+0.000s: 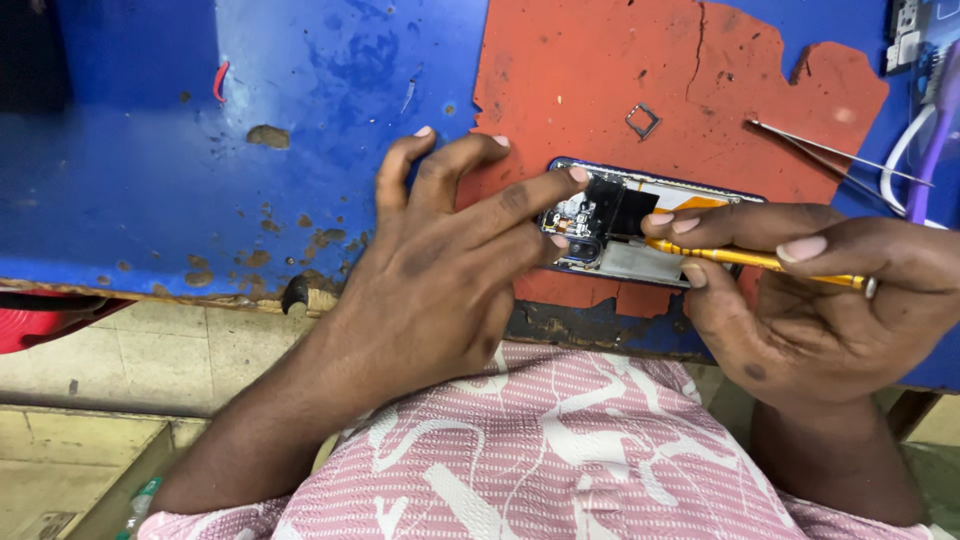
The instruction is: The person uses a screwdriver to remove screws from a disassembled smartphone, then removes the motherboard and places it on the table. The person installs a new battery, connects a charging cable, and reattaches the motherboard, securing it with screws.
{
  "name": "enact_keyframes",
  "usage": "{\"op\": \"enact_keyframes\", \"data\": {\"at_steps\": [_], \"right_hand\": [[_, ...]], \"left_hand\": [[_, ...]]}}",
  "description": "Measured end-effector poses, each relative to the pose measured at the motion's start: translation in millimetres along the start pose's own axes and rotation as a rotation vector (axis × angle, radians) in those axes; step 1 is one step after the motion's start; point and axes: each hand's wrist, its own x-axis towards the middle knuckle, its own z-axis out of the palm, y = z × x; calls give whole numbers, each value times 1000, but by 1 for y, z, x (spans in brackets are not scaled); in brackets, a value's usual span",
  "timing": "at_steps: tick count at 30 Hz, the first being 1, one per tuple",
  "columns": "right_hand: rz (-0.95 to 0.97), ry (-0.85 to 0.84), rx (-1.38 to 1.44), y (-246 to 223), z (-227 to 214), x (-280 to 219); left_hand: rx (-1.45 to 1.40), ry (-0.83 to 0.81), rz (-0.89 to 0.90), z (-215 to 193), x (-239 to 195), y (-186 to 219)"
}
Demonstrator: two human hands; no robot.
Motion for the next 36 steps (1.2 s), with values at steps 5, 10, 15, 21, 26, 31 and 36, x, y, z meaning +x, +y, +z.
{"op": "enact_keyframes", "data": {"at_steps": [5, 10, 15, 21, 26, 31, 36], "right_hand": [[25, 7, -26, -5, 0, 0], [46, 12, -67, -9, 0, 1], [18, -1, -71, -12, 3, 7], [30, -57, -9, -16, 14, 24], [28, -101, 55, -20, 18, 35], [54, -112, 88, -21, 27, 34], [39, -118, 98, -17, 29, 34]], "left_hand": [[-22, 13, 5, -1, 0, -2], [17, 37, 31, 6, -5, 3], [96, 35, 32, 17, -16, 10], [123, 55, 44, 23, -24, 7], [86, 88, 45, 22, -25, 4], [7, 85, 19, 19, -23, 4], [-7, 94, 9, 17, -22, 4]]}}
